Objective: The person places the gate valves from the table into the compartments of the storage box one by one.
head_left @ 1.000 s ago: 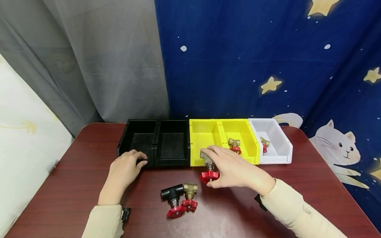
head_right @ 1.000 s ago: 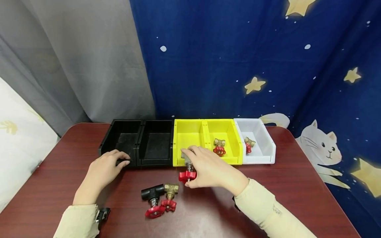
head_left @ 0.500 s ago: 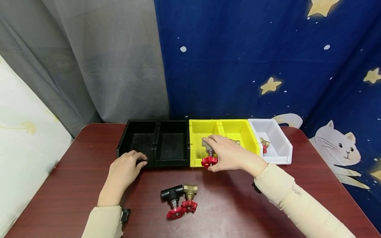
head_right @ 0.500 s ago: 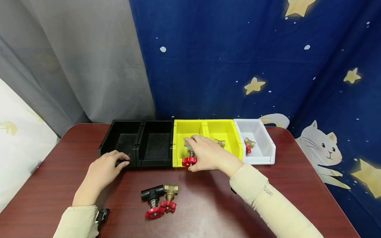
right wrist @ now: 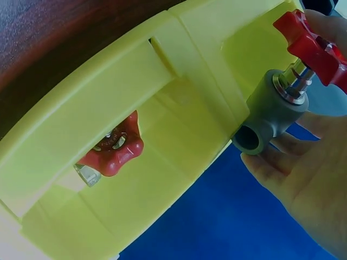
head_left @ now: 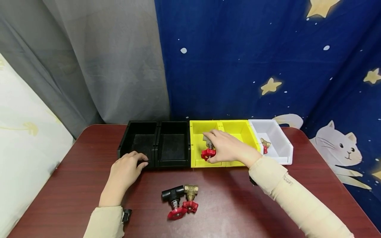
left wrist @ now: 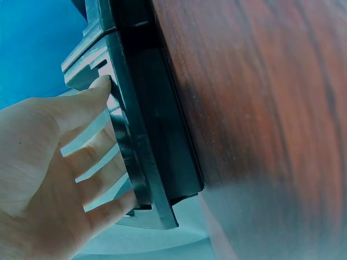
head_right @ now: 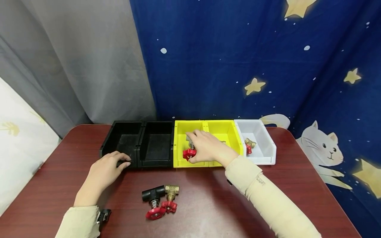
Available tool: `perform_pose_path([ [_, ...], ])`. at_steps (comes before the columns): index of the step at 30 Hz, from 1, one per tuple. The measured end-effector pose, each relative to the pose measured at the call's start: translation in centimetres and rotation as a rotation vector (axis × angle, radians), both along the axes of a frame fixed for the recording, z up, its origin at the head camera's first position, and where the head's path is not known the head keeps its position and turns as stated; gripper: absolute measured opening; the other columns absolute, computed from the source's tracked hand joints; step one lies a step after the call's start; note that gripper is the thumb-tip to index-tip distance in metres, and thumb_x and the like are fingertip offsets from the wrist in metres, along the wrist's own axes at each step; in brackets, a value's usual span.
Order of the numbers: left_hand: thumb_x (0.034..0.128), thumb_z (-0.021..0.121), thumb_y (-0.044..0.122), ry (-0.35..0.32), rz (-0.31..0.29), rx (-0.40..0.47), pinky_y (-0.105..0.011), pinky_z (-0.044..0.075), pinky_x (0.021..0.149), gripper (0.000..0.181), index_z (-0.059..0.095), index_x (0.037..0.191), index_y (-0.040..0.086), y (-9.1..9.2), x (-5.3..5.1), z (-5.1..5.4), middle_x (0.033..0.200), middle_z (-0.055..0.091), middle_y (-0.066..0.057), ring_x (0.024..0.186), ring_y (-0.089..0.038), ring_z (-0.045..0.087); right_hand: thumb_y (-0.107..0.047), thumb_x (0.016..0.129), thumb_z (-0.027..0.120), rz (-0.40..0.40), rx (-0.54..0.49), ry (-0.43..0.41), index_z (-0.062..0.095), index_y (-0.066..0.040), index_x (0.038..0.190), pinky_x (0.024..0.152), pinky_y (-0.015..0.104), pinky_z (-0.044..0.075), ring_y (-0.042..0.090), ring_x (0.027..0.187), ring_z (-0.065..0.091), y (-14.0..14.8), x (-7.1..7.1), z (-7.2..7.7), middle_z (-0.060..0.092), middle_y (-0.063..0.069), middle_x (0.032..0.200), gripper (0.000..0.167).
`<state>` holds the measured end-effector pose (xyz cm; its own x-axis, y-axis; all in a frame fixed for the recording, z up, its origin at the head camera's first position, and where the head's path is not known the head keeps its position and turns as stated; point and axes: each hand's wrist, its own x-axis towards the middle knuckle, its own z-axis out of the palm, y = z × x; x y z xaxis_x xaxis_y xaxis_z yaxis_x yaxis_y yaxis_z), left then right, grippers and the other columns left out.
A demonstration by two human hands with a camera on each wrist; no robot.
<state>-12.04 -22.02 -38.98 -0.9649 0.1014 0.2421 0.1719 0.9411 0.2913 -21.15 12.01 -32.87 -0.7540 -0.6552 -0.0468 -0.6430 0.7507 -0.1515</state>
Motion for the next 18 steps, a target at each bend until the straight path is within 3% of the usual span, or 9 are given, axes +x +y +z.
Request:
perform_pose_path([
  [10,0.0893,0.075,0.017,0.004,0.006,0.004,-0.054,0.052,0.078,0.013,0.074,0.101,0.014,0.1,0.1,0.1,0.098,0.066,-0.005,0.094,-0.033,0.064,-0.045,0.076,0.081,-0.010,0.031,-0.054,0.039,-0.003,0.150,0.106,0.045,0.042,0.028,0.119,0.052,-1.0,-1.1,-0.3,0.051,0.012,0.137,0.095],
  [18,0.0889,0.076,0.017,0.009,0.003,0.004,-0.053,0.053,0.076,0.012,0.074,0.101,0.014,0.1,0.0,0.0,0.097,0.066,-0.005,0.092,-0.033,0.064,-0.046,0.078,0.079,-0.036,0.072,-0.096,0.035,-0.003,0.152,0.105,0.046,0.042,0.029,0.116,0.053,-1.8,-2.0,-0.7,0.049,0.015,0.138,0.096],
])
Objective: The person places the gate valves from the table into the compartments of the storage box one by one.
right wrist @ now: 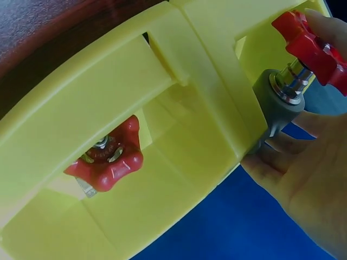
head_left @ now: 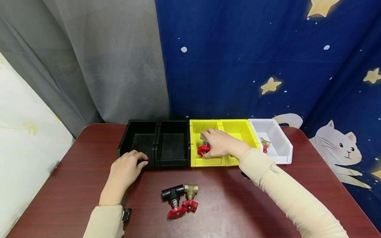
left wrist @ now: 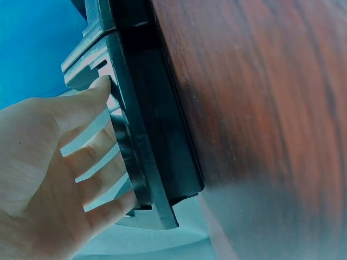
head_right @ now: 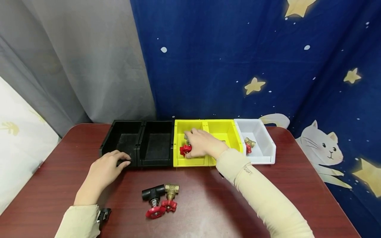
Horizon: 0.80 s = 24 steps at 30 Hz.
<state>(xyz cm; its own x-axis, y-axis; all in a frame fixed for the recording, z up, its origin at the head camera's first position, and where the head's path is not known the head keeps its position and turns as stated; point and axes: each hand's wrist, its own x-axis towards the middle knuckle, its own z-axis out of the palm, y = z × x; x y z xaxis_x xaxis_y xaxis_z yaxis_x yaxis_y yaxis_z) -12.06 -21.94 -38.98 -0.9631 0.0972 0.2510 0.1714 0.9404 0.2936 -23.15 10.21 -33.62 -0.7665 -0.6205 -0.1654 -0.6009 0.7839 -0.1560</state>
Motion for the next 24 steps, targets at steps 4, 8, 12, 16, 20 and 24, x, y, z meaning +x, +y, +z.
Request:
perform_pose_path([
  [4,0.0890,0.076,0.017,0.002,-0.002,0.002,-0.053,0.053,0.077,0.013,0.074,0.101,0.013,0.0,-0.1,0.0,0.098,0.066,-0.005,0.093,-0.033,0.064,-0.048,0.079,0.079,-0.014,0.008,-0.017,0.035,-0.003,0.152,0.107,0.047,0.041,0.031,0.120,0.052,-0.4,-0.5,-0.2,0.047,0.016,0.141,0.097],
  [8,0.0890,0.075,0.016,0.004,-0.001,0.004,-0.054,0.053,0.078,0.012,0.074,0.101,0.013,0.0,-0.1,0.0,0.099,0.067,-0.006,0.094,-0.034,0.064,-0.048,0.079,0.079,-0.023,0.026,-0.029,0.034,-0.003,0.153,0.109,0.047,0.039,0.032,0.123,0.050,-0.7,-0.9,-0.5,0.046,0.018,0.143,0.098],
  [12,0.0889,0.075,0.016,0.003,0.000,0.003,-0.054,0.053,0.077,0.012,0.074,0.100,0.013,0.0,-0.1,0.0,0.098,0.067,-0.006,0.094,-0.034,0.064,-0.048,0.079,0.079,-0.032,0.061,-0.041,0.032,-0.004,0.154,0.111,0.048,0.036,0.034,0.128,0.048,-1.0,-1.2,-1.0,0.042,0.019,0.148,0.099],
  [16,0.0889,0.075,0.016,0.000,-0.001,0.000,-0.054,0.053,0.077,0.012,0.074,0.100,0.013,0.0,0.0,0.1,0.097,0.066,-0.005,0.093,-0.033,0.064,-0.048,0.080,0.079,-0.043,0.088,-0.053,0.031,-0.004,0.154,0.112,0.049,0.034,0.036,0.132,0.045,-1.2,-1.4,-1.3,0.039,0.019,0.150,0.098],
  [20,0.0889,0.076,0.016,-0.001,-0.002,-0.001,-0.053,0.053,0.077,0.012,0.074,0.101,0.013,0.0,0.0,0.1,0.097,0.066,-0.005,0.093,-0.033,0.064,-0.048,0.080,0.079,-0.059,0.099,-0.079,0.031,-0.004,0.154,0.113,0.048,0.033,0.036,0.133,0.044,-1.6,-1.6,-1.6,0.038,0.019,0.151,0.099],
  [24,0.0890,0.075,0.017,-0.003,-0.002,-0.001,-0.053,0.053,0.077,0.013,0.074,0.101,0.013,0.0,0.0,0.0,0.098,0.066,-0.006,0.093,-0.033,0.064,-0.047,0.082,0.077,-0.057,0.116,-0.089,0.030,-0.003,0.154,0.112,0.048,0.035,0.037,0.133,0.044,-1.9,-1.8,-2.1,0.038,0.020,0.151,0.097],
])
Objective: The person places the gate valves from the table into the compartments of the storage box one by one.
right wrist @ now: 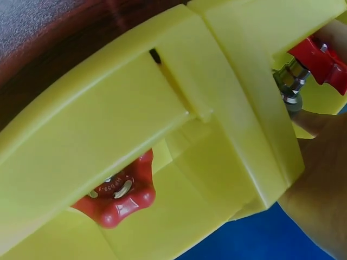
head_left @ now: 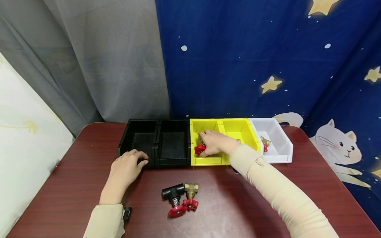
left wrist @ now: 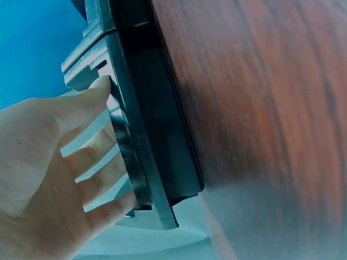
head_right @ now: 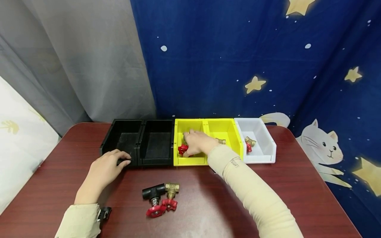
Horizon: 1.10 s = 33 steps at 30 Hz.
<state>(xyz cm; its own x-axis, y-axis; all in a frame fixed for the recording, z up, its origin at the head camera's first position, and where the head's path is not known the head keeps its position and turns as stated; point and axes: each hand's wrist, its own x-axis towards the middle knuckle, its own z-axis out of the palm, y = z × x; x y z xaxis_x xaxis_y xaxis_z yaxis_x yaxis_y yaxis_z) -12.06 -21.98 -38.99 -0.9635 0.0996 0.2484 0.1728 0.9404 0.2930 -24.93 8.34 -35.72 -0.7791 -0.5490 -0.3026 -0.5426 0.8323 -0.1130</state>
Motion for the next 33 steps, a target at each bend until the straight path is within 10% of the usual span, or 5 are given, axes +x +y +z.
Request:
perform_pose_path([
  [33,0.0887,0.076,0.017,-0.009,0.002,0.001,-0.053,0.053,0.076,0.013,0.074,0.101,0.013,0.0,0.0,0.1,0.099,0.066,-0.006,0.092,-0.033,0.063,-0.043,0.089,0.072,0.019,0.021,-0.013,0.035,-0.004,0.152,0.112,0.047,0.035,0.037,0.134,0.044,-0.5,0.9,-0.1,0.039,0.021,0.151,0.083],
])
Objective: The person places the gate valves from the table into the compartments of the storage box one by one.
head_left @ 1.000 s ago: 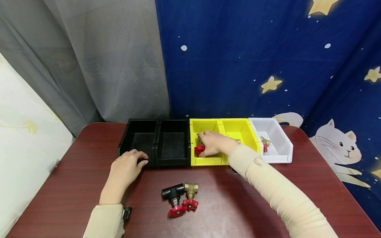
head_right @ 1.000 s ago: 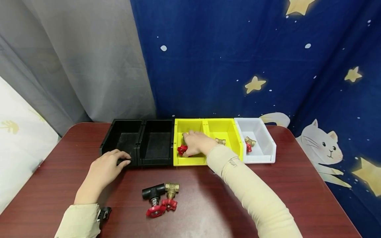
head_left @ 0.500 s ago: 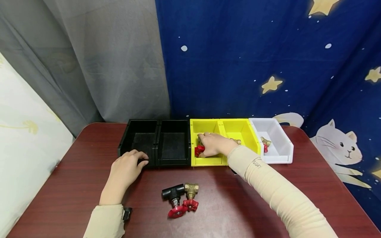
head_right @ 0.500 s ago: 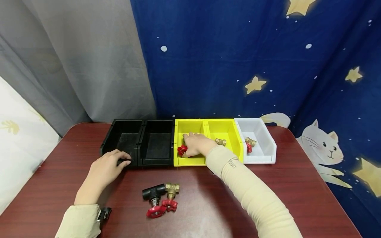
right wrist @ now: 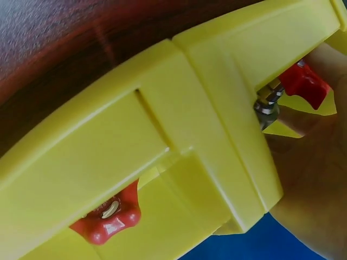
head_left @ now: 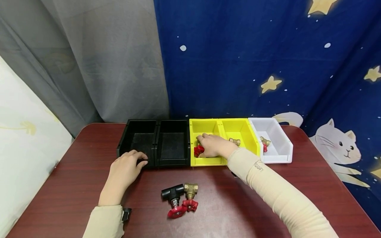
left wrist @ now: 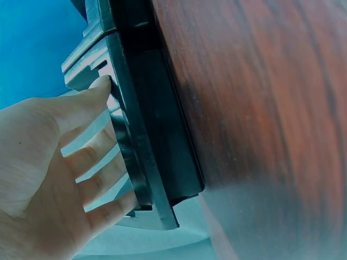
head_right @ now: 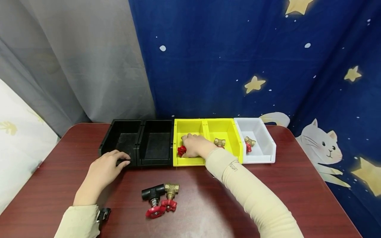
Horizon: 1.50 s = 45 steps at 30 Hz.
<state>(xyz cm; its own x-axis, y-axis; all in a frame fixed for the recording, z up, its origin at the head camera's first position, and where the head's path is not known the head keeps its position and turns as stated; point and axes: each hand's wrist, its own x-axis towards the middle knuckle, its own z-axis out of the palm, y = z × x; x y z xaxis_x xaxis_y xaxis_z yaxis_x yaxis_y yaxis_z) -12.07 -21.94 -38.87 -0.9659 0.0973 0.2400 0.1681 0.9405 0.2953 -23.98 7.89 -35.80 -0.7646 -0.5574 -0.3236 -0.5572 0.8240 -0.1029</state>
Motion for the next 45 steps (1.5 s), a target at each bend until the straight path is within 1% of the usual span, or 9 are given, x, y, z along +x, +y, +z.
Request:
perform_pose_path([
  [9,0.0887,0.076,0.017,0.001,0.000,-0.002,-0.053,0.053,0.076,0.012,0.074,0.100,0.013,0.0,0.1,0.0,0.097,0.066,-0.005,0.091,-0.033,0.064,-0.046,0.090,0.071,0.006,-0.029,0.021,0.038,-0.005,0.151,0.114,0.047,0.032,0.037,0.137,0.041,0.4,0.6,0.1,0.038,0.021,0.152,0.080],
  [13,0.0884,0.076,0.017,0.005,-0.001,-0.002,-0.052,0.053,0.075,0.012,0.074,0.100,0.014,-0.1,0.1,0.0,0.096,0.066,-0.005,0.090,-0.032,0.064,-0.043,0.092,0.069,0.016,-0.091,0.050,0.042,-0.005,0.149,0.115,0.049,0.030,0.037,0.138,0.040,0.7,1.0,0.2,0.039,0.020,0.152,0.073],
  [18,0.0884,0.076,0.017,0.006,-0.004,-0.004,-0.052,0.053,0.076,0.012,0.074,0.100,0.013,-0.1,0.1,-0.1,0.096,0.066,-0.005,0.090,-0.032,0.064,-0.038,0.095,0.067,0.053,-0.164,0.122,0.048,-0.005,0.145,0.113,0.048,0.034,0.033,0.135,0.046,1.3,1.7,0.7,0.046,0.015,0.149,0.063],
  [22,0.0883,0.076,0.017,0.009,-0.003,-0.005,-0.052,0.053,0.076,0.012,0.074,0.100,0.014,-0.1,0.0,-0.1,0.096,0.066,-0.005,0.091,-0.032,0.064,-0.034,0.095,0.068,0.095,-0.197,0.202,0.053,-0.006,0.142,0.109,0.047,0.039,0.030,0.129,0.052,1.8,2.6,1.6,0.053,0.012,0.143,0.056],
  [28,0.0884,0.076,0.017,0.013,-0.004,-0.008,-0.052,0.053,0.076,0.012,0.074,0.099,0.013,0.0,0.0,0.0,0.095,0.065,-0.005,0.091,-0.032,0.063,-0.032,0.095,0.068,0.109,-0.233,0.249,0.056,-0.010,0.140,0.110,0.047,0.039,0.027,0.129,0.053,2.7,4.0,2.8,0.057,0.007,0.139,0.051],
  [32,0.0886,0.076,0.017,0.010,-0.002,-0.010,-0.052,0.053,0.077,0.012,0.074,0.099,0.013,-0.1,0.0,0.0,0.095,0.065,-0.006,0.091,-0.033,0.063,-0.029,0.095,0.069,0.129,-0.278,0.285,0.056,-0.012,0.141,0.108,0.049,0.040,0.027,0.126,0.055,3.4,4.7,3.3,0.060,0.005,0.137,0.051],
  [36,0.0888,0.076,0.018,0.002,0.001,-0.012,-0.052,0.053,0.077,0.013,0.074,0.100,0.013,-0.1,0.0,-0.1,0.096,0.066,-0.006,0.092,-0.032,0.063,-0.030,0.095,0.069,0.161,-0.305,0.328,0.052,-0.017,0.145,0.105,0.048,0.043,0.026,0.122,0.059,4.2,5.6,3.5,0.060,0.004,0.136,0.055],
  [40,0.0888,0.076,0.018,0.004,0.000,-0.011,-0.052,0.053,0.077,0.013,0.074,0.101,0.014,0.0,0.1,-0.1,0.097,0.066,-0.005,0.093,-0.032,0.063,-0.031,0.094,0.070,0.162,-0.331,0.367,0.056,-0.014,0.141,0.103,0.048,0.044,0.027,0.119,0.060,5.2,6.8,3.4,0.063,0.005,0.132,0.052],
  [45,0.0887,0.076,0.018,0.008,0.003,-0.008,-0.052,0.053,0.077,0.013,0.074,0.101,0.014,0.1,0.1,-0.2,0.098,0.066,-0.005,0.094,-0.032,0.063,-0.029,0.092,0.072,0.129,-0.365,0.406,0.064,-0.009,0.131,0.103,0.049,0.045,0.028,0.117,0.061,6.6,8.0,3.5,0.066,0.007,0.126,0.044],
])
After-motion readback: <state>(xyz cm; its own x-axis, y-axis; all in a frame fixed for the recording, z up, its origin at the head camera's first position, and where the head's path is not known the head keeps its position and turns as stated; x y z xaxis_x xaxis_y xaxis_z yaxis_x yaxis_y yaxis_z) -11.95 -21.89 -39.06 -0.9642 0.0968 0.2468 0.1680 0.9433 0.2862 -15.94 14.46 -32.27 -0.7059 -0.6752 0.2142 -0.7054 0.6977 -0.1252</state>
